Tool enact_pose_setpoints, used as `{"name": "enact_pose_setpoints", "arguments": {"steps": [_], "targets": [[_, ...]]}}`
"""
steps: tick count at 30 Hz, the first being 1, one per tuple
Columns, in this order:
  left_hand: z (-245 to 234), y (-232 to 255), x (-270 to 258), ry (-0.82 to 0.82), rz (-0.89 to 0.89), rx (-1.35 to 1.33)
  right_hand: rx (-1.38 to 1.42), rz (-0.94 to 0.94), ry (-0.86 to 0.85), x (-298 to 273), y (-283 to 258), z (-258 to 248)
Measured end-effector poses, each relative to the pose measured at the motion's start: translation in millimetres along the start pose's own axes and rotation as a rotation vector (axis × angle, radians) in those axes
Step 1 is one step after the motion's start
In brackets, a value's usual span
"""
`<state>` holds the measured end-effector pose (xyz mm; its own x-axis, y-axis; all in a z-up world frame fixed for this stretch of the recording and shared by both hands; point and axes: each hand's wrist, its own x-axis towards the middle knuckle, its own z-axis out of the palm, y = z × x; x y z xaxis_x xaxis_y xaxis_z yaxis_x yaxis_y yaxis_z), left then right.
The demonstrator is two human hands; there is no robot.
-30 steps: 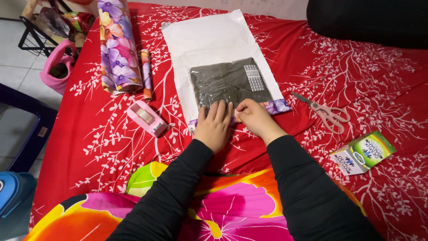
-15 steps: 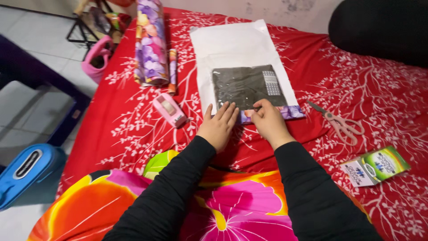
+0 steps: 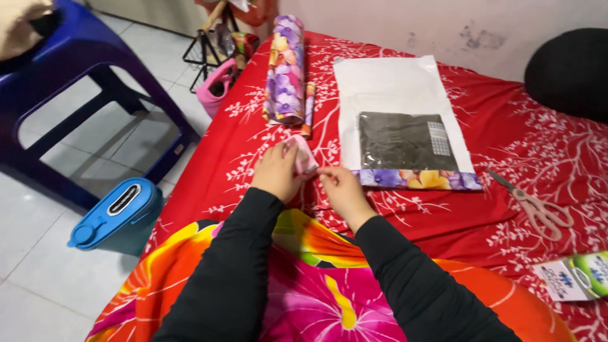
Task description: The person wraps a rectangular item in floral wrapping paper on a bed. They fold the paper over the item and secure it with tape from a pink dispenser.
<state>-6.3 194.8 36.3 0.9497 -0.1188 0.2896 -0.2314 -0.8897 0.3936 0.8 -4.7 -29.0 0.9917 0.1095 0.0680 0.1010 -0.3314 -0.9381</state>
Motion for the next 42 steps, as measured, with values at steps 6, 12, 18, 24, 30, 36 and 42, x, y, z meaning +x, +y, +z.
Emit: {"name": "enact_pose_setpoints", "arguments": {"steps": [6, 12, 18, 24, 30, 36, 42], "targets": [[23.3, -3.1, 18.4, -0.055, -0.074, -0.068, -0.428, -0.392, 0.144, 63.7, 7.1, 14.0], [32.9, -8.9, 26.5, -0.091, -0.068, -0.028, -0.303, 0.233, -0.092, 81.8, 6.2, 22.6], [35.7, -6.8, 27.9, -0.041, -0.034, 0.050, 0.111, 0.371, -0.028, 61.0, -10.3, 26.7], [36.7, -1.5, 27.3, -0.044, -0.024, 0.086, 0.236, 0.468, 0.026, 36.3, -12.8, 23.8], [40.0, -3.1, 27.7, -0.069, -0.016, 0.107, 0.622, 0.405, 0.014, 32.1, 25.1, 32.8], [40.5, -5.5, 27.9, -0.110, -0.029, 0.096, 0.576, 0.379, 0.029, 29.2, 43.0, 34.9], [36.2, -3.5, 29.1, -0.126, -0.032, 0.106, 0.555, 0.370, 0.045, 28.4, 37.7, 33.6]]}}
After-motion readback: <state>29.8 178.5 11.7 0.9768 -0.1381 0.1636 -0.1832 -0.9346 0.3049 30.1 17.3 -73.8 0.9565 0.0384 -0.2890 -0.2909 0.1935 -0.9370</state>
